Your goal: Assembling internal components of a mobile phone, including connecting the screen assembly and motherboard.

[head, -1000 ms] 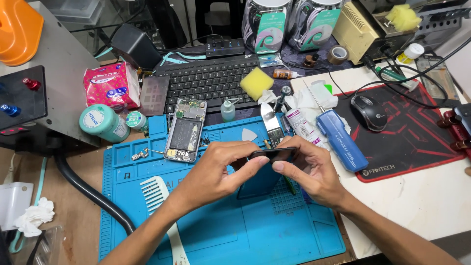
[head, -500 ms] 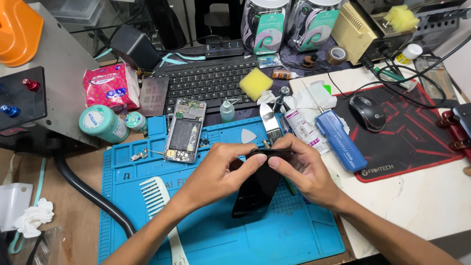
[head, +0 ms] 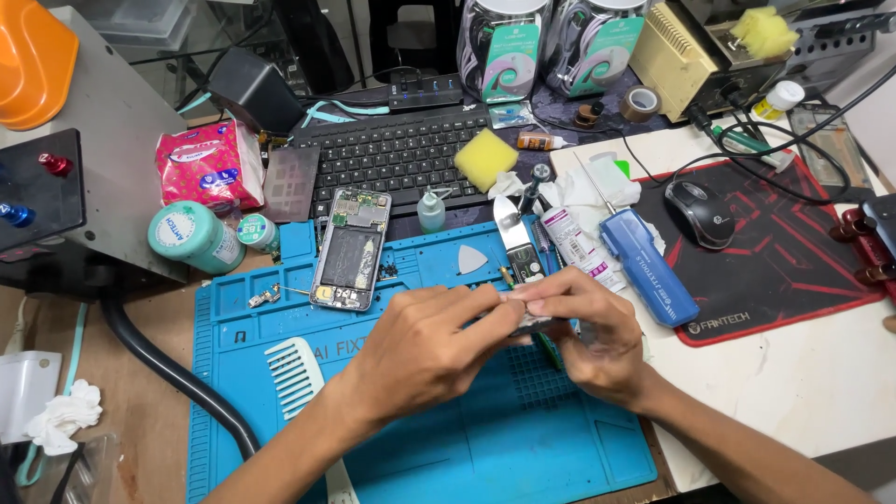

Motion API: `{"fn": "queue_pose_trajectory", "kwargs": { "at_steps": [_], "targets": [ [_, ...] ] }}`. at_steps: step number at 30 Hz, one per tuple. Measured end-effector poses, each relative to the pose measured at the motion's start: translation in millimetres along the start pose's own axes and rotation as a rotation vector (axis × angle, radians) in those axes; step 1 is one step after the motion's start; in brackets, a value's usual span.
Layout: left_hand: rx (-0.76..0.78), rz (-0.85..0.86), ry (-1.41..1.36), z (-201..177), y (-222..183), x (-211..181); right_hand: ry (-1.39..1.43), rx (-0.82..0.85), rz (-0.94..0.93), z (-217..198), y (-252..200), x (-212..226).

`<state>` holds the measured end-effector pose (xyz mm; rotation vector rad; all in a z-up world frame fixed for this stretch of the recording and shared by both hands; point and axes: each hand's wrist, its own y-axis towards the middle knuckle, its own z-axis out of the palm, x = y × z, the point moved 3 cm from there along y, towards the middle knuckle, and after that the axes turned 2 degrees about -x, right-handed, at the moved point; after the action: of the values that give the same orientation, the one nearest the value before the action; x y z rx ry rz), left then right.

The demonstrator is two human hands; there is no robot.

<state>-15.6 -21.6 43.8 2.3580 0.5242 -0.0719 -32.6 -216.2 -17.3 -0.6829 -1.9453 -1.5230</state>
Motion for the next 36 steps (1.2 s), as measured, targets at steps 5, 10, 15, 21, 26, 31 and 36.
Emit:
{"fn": "queue_pose_trajectory", "kwargs": {
  "at_steps": [5,10,15,21,26,31,36],
  "targets": [
    [-0.179,0.210,0.168,-7,3,-2,-0.251,0.022,-0.286,3,3,13],
    [-0.117,0.040,-0.030,3,-5,13,-0.388,-0.029,-0.340,-6,0,6],
    [-0.099,-0.947,-1.041,14,-3,38,-0.561,-0.048,-0.462,-10,1,2],
    [-0.209,-1.156,-1.422,28,-8,47,-0.736,-0.092,-0.552,14,-9,-5],
    [-0.344,-1.224,-1.311,20,-13,60,-0.521,-0.014,-0.232,16,11,-10],
    [-0.453,-1.215,-1.230,17,-13,63,0.075,-0.086,0.484,8,22,-12],
    [-0.385,-1.051,-1.150,20,-6,56,0.330,-0.035,0.871,20,19,-24]
  ]
}}
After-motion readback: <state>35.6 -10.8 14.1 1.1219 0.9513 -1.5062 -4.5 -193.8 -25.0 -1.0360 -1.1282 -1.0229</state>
